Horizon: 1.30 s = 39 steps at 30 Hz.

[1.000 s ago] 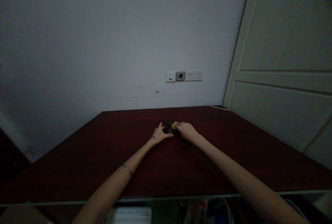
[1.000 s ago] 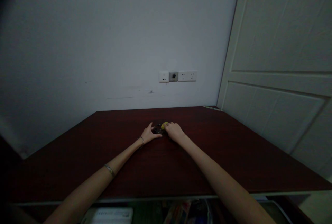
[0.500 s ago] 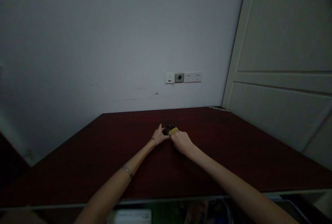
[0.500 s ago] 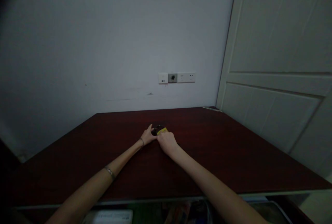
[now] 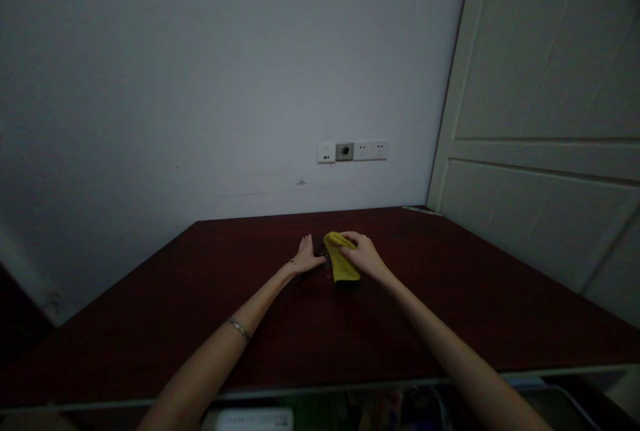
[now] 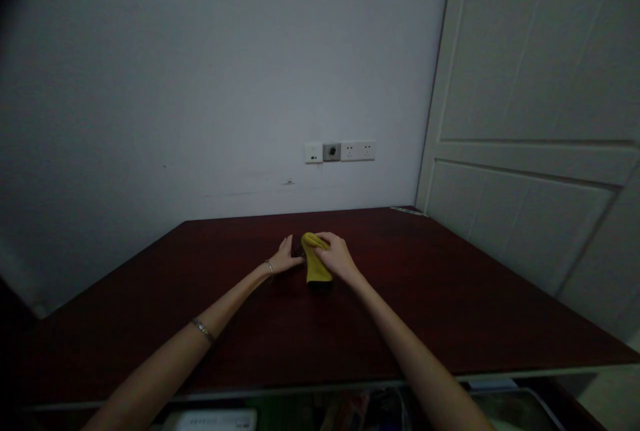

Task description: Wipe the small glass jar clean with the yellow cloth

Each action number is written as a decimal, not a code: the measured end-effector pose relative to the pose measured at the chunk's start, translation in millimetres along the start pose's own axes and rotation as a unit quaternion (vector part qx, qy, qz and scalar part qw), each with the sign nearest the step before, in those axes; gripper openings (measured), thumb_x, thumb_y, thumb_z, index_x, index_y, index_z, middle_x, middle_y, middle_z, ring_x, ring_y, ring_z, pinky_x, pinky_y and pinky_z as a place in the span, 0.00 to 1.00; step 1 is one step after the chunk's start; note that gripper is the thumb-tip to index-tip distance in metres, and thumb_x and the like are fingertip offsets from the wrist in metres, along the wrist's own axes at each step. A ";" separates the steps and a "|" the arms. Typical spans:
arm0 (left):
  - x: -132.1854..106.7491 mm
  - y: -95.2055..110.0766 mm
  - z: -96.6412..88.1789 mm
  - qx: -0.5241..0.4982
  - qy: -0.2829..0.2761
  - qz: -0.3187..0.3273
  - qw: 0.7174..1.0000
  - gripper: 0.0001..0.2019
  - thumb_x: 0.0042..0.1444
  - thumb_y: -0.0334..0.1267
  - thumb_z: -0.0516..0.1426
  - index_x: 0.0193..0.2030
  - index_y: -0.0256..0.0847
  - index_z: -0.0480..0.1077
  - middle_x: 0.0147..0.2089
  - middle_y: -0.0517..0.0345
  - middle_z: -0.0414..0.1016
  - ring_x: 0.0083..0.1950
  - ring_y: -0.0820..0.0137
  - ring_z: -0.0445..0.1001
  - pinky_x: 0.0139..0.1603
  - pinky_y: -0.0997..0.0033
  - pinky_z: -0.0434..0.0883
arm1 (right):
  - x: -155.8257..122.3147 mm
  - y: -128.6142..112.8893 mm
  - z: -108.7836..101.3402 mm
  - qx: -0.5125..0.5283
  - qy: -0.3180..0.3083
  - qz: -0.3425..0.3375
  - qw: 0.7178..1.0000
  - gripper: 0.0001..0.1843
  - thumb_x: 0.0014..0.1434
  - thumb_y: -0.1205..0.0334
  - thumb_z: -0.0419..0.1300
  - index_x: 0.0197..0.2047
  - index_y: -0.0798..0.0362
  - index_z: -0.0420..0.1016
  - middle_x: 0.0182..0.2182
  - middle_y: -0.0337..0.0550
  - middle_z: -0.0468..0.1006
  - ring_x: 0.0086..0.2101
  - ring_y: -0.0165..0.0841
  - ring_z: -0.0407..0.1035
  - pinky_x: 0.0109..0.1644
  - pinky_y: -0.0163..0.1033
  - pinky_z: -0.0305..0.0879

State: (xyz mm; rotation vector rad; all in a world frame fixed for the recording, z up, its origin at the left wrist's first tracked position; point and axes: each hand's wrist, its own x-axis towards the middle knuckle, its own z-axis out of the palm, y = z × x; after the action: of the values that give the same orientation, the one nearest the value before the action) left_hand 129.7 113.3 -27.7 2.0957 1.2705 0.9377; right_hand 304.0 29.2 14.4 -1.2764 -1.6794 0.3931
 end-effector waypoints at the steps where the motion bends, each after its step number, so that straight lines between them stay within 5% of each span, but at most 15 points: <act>1: 1.5 4.0 -5.9 -0.003 0.012 -0.014 1.000 0.42 0.36 0.35 0.63 0.61 0.29 0.53 0.64 0.36 0.53 0.67 0.52 0.46 0.65 0.57 0.49 | 1.8 4.9 0.8 0.035 0.022 0.008 0.999 0.19 0.46 0.69 0.57 0.43 0.57 0.74 0.42 0.47 0.77 0.42 0.36 0.71 0.48 0.40 0.65; 5: 4.4 22.1 -27.3 -0.107 0.081 0.002 0.991 0.31 0.44 0.29 0.55 0.59 0.35 0.58 0.64 0.47 0.55 0.66 0.61 0.51 0.65 0.63 0.51 | 6.9 14.4 5.1 0.188 0.047 0.039 0.980 0.19 0.45 0.63 0.60 0.43 0.56 0.72 0.41 0.46 0.78 0.41 0.38 0.72 0.47 0.44 0.67; 10: -2.2 41.6 -27.8 -0.302 0.005 0.010 0.953 0.25 0.47 0.36 0.59 0.53 0.33 0.64 0.54 0.43 0.69 0.55 0.60 0.68 0.56 0.61 0.63 | 12.5 8.2 16.1 0.297 0.091 0.065 0.948 0.25 0.41 0.59 0.63 0.45 0.58 0.70 0.44 0.50 0.76 0.43 0.40 0.71 0.48 0.45 0.67; 15: -8.6 47.9 -19.5 -0.347 -0.075 -0.015 0.935 0.22 0.42 0.42 0.63 0.43 0.30 0.72 0.43 0.45 0.77 0.41 0.62 0.75 0.48 0.60 0.69 | 14.2 3.4 27.2 0.297 0.089 0.033 0.950 0.26 0.42 0.58 0.63 0.46 0.59 0.69 0.46 0.53 0.75 0.46 0.41 0.69 0.51 0.46 0.65; 20: 0.0 48.6 -34.2 -0.362 -0.044 -0.020 0.931 0.21 0.40 0.41 0.64 0.41 0.32 0.73 0.43 0.46 0.77 0.42 0.62 0.75 0.48 0.61 0.69 | 15.9 24.5 25.3 0.287 0.083 0.033 0.954 0.30 0.47 0.58 0.58 0.54 0.54 0.61 0.53 0.53 0.68 0.49 0.40 0.67 0.50 0.45 0.66; 23: 16.9 45.7 -48.2 -0.363 0.028 0.003 0.931 0.19 0.42 0.41 0.62 0.41 0.33 0.72 0.45 0.47 0.76 0.45 0.63 0.74 0.49 0.63 0.68 | 17.9 47.7 22.9 0.203 0.110 0.042 0.972 0.31 0.47 0.57 0.58 0.55 0.53 0.60 0.55 0.53 0.64 0.53 0.40 0.62 0.51 0.45 0.64; 27: 43.5 37.1 -58.9 -0.254 0.113 0.013 0.960 0.16 0.48 0.40 0.55 0.41 0.32 0.70 0.45 0.46 0.75 0.44 0.65 0.74 0.45 0.65 0.70 | 15.2 70.5 35.5 0.161 0.056 0.062 0.983 0.38 0.46 0.54 0.61 0.59 0.51 0.54 0.59 0.53 0.58 0.57 0.41 0.57 0.53 0.47 0.62; 31: 53.3 28.0 -58.1 -0.194 0.128 0.025 0.972 0.12 0.44 0.35 0.57 0.38 0.34 0.70 0.41 0.50 0.75 0.43 0.65 0.73 0.46 0.66 0.69 | 7.3 77.0 57.0 0.077 0.001 0.070 0.995 0.48 0.42 0.49 0.65 0.62 0.55 0.49 0.59 0.58 0.58 0.58 0.43 0.55 0.59 0.49 0.54; 35: 44.3 20.7 -49.2 -0.007 0.049 0.087 0.995 0.12 0.41 0.31 0.57 0.36 0.38 0.70 0.37 0.55 0.75 0.40 0.66 0.72 0.47 0.66 0.67 | 1.5 77.5 65.4 0.023 -0.025 0.029 0.999 0.52 0.42 0.49 0.65 0.64 0.59 0.46 0.59 0.60 0.59 0.58 0.42 0.55 0.60 0.47 0.51; 39: 35.4 15.2 -34.9 0.117 -0.063 0.150 0.980 0.17 0.43 0.28 0.54 0.42 0.39 0.69 0.39 0.55 0.76 0.40 0.67 0.73 0.45 0.67 0.68 | 0.0 78.0 63.8 0.002 -0.045 0.032 0.998 0.50 0.45 0.51 0.64 0.64 0.58 0.43 0.56 0.60 0.63 0.56 0.42 0.60 0.57 0.47 0.56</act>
State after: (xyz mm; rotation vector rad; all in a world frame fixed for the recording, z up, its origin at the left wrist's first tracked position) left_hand 122.4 141.1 15.7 2.5400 1.0619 0.7917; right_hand 295.5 78.3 -73.2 -1.3287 -1.7150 0.4994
